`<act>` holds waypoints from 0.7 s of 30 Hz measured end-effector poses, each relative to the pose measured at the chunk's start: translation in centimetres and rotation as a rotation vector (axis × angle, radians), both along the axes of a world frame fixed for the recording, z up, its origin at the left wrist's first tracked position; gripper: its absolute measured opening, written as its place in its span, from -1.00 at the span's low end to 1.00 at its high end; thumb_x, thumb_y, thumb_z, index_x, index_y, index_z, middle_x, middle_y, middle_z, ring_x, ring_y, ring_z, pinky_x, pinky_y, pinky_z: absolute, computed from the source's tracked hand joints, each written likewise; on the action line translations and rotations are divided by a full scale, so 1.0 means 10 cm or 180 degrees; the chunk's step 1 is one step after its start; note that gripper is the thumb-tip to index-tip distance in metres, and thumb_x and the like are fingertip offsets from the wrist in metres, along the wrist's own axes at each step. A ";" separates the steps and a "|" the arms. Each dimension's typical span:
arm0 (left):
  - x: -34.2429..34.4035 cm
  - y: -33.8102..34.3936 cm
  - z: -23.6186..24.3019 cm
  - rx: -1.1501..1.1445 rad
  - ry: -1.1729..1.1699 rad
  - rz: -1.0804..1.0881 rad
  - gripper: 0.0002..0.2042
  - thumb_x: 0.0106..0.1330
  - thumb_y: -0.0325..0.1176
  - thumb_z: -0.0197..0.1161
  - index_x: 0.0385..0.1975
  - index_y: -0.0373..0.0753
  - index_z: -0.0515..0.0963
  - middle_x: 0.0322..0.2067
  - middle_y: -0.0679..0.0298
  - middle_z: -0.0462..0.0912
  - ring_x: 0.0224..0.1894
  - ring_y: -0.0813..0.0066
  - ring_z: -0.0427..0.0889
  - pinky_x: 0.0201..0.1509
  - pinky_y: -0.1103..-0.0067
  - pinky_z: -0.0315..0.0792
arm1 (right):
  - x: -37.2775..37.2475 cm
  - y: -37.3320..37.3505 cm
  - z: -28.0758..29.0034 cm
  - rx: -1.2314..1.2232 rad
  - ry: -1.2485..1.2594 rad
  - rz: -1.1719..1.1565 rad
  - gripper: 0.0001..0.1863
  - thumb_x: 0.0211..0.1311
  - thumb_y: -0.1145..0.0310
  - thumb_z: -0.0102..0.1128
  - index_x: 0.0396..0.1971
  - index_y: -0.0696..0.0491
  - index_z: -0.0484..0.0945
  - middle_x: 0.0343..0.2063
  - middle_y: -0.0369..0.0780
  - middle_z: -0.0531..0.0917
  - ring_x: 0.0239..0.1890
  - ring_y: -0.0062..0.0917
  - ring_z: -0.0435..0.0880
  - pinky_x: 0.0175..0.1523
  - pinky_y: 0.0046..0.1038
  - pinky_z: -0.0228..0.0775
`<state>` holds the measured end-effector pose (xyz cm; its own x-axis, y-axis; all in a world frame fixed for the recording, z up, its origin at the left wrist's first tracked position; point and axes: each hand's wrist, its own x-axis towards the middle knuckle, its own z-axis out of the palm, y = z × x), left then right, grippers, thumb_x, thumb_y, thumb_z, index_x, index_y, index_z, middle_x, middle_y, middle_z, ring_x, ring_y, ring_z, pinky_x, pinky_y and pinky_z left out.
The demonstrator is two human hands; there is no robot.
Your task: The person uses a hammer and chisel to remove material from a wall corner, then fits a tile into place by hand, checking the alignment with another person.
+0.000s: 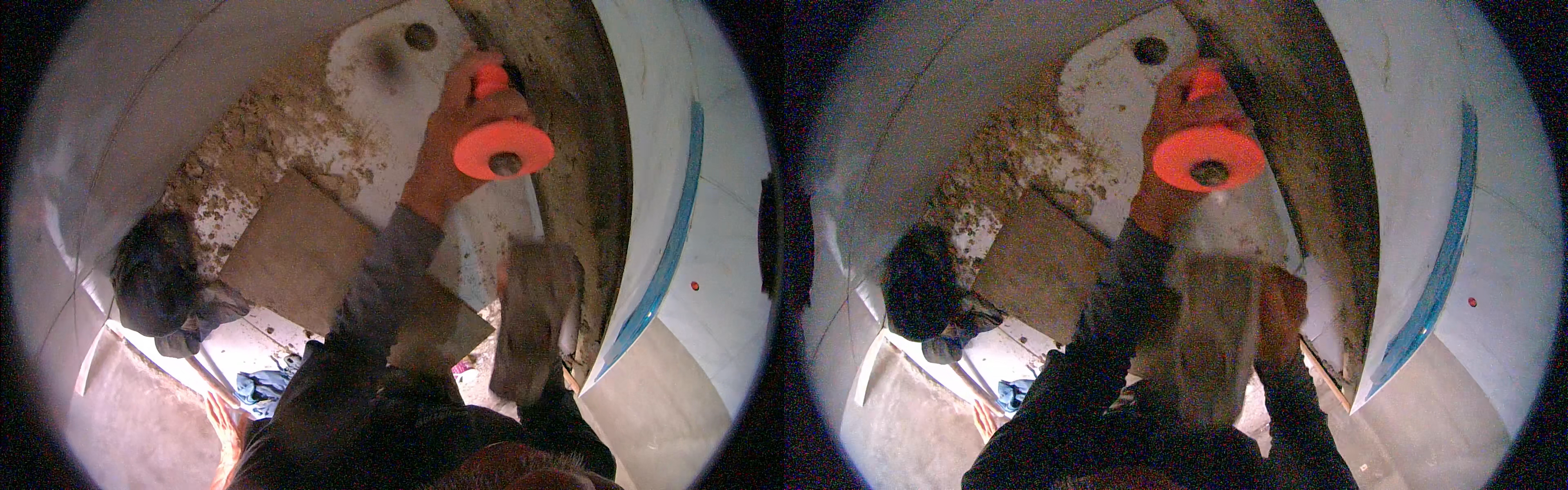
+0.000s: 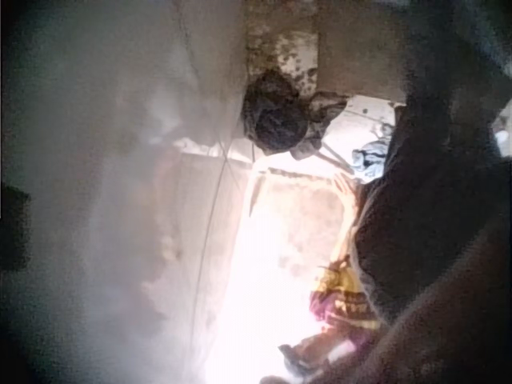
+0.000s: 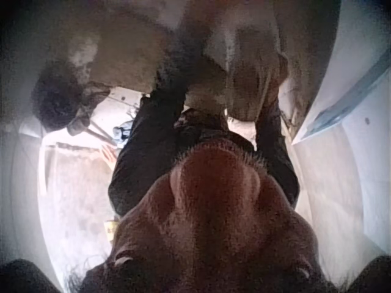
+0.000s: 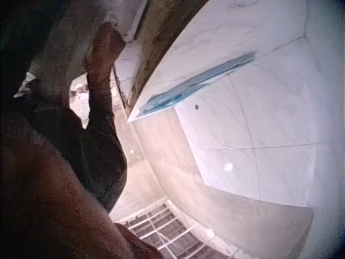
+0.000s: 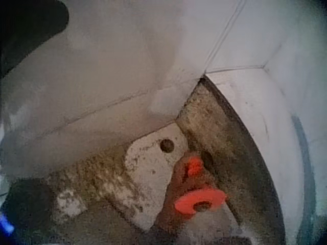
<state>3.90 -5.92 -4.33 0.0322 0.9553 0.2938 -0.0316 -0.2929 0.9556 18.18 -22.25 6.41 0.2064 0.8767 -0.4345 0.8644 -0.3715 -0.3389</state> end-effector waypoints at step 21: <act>0.12 -0.02 0.17 -0.0289 0.0197 -0.0291 -0.69 0.02 -0.29 0.41 -0.17 0.00 0.62 0.20 -0.03 0.33 0.30 -0.17 0.34 0.26 0.19 0.43 | -0.07 0.20 -0.25 -0.0712 -0.0875 -0.0242 -0.49 0.41 0.13 0.16 0.16 0.20 0.45 0.03 -0.07 0.60 0.14 -0.33 0.50 0.31 -0.34 0.25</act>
